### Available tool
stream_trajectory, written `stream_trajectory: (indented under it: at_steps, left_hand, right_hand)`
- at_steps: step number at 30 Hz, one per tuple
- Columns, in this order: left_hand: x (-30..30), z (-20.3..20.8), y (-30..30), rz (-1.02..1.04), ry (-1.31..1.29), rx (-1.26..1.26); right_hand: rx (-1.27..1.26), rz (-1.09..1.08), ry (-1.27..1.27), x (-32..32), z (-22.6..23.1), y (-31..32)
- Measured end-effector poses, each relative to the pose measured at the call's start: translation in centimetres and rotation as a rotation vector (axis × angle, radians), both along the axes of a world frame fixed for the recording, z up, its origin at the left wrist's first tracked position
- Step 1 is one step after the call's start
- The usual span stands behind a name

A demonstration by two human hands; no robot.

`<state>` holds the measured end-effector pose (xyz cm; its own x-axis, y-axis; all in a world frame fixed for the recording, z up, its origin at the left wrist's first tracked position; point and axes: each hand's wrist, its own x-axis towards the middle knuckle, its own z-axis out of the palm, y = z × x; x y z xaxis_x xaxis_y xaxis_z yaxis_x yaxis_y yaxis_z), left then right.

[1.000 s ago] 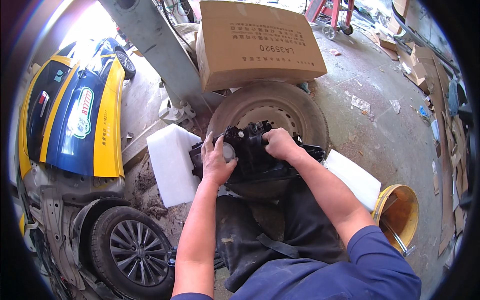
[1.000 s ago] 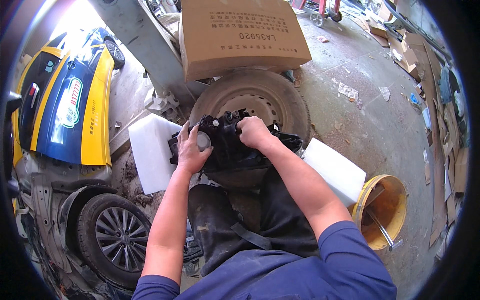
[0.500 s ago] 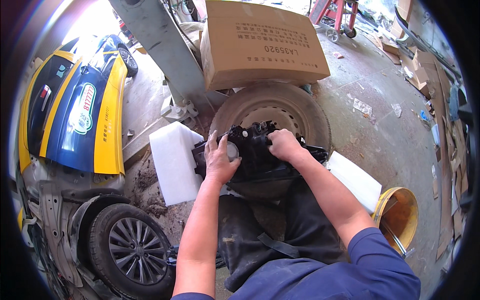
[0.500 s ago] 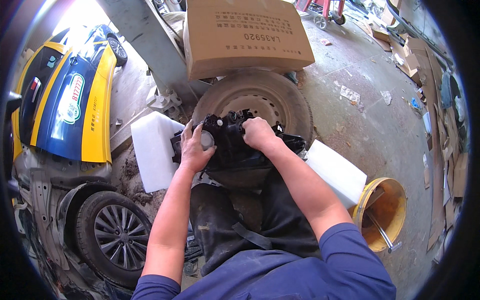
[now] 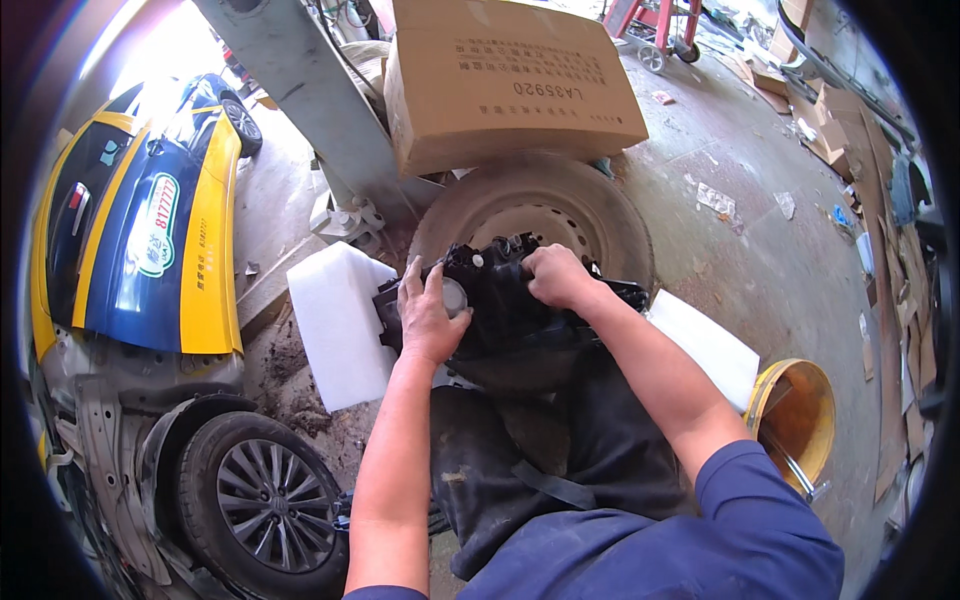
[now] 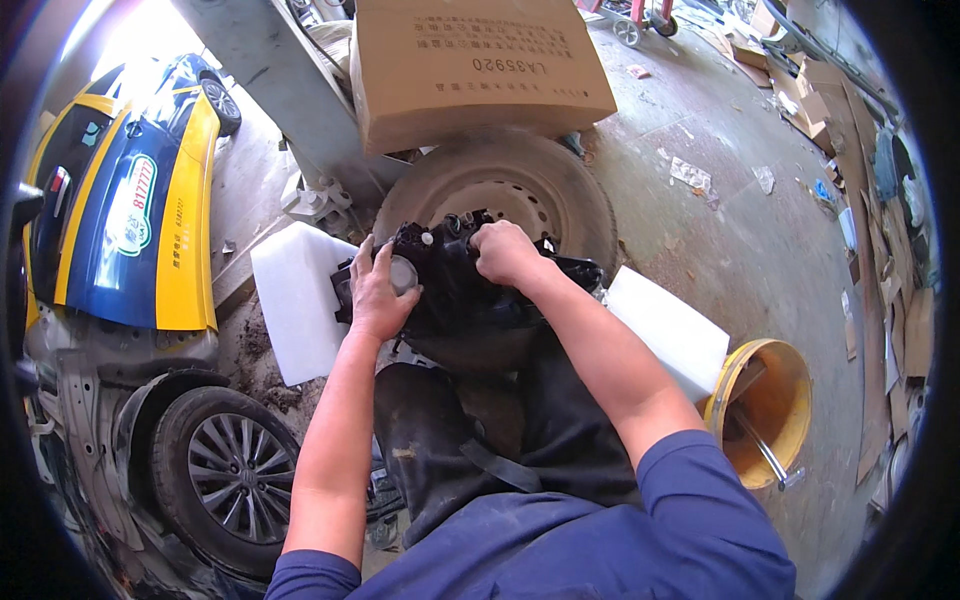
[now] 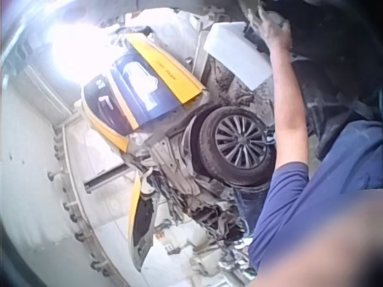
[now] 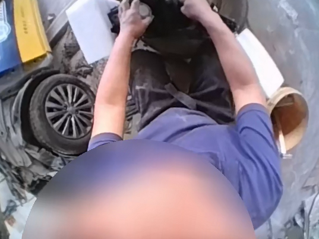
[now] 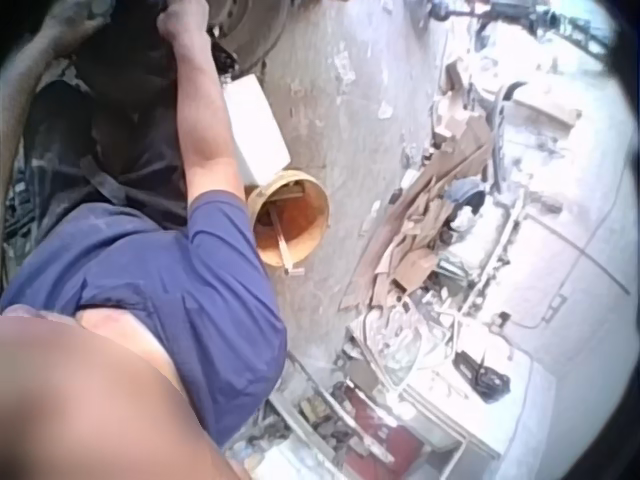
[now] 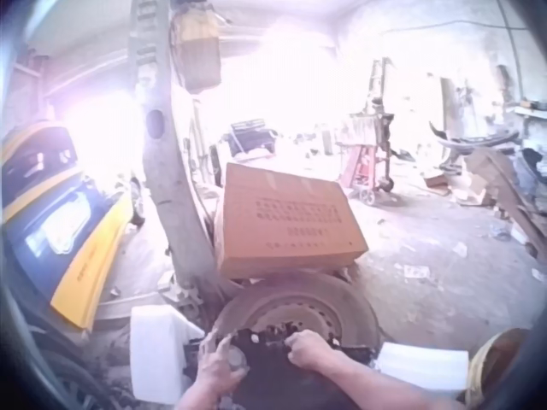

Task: The person disassembles a black plastic car part, removes a small metal component, and reassembles the part. They use a screwdriver to loosen screws and manipulate internal components by hand.

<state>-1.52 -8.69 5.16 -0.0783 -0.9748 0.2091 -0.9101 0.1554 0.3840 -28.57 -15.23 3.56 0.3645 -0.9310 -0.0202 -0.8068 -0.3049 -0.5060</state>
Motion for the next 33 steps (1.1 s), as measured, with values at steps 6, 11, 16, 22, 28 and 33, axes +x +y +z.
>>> stream_trajectory:
  at_steps: [6, 11, 16, 22, 28, 33]
  left_hand:
    - [0.0, 0.0, -0.1, -0.006, -0.017, 0.006]
    - [0.1, 0.1, -0.1, -0.008, -0.037, 0.017]
    - [-0.1, 0.3, 0.1, -0.002, -0.038, 0.012]
    - [0.0, 0.1, 0.0, -0.014, -0.028, 0.002]
    - [0.0, 0.0, -0.1, -0.018, -0.037, 0.001]
    - [0.1, -0.1, 0.0, -0.013, -0.035, 0.005]
  right_hand:
    - [0.079, -0.079, -0.062, -0.6, 0.4, 0.4]
    - [0.018, -0.118, 0.003, -0.2, 0.2, 0.8]
    - [0.057, -0.132, -0.02, -0.2, 0.0, 0.8]
    - [0.057, -0.158, -0.081, -0.3, -0.4, 1.2]
    - [0.019, -0.146, -0.077, -0.2, -0.5, 1.4]
    - [0.05, -0.169, -0.113, 0.0, -0.4, 2.0]
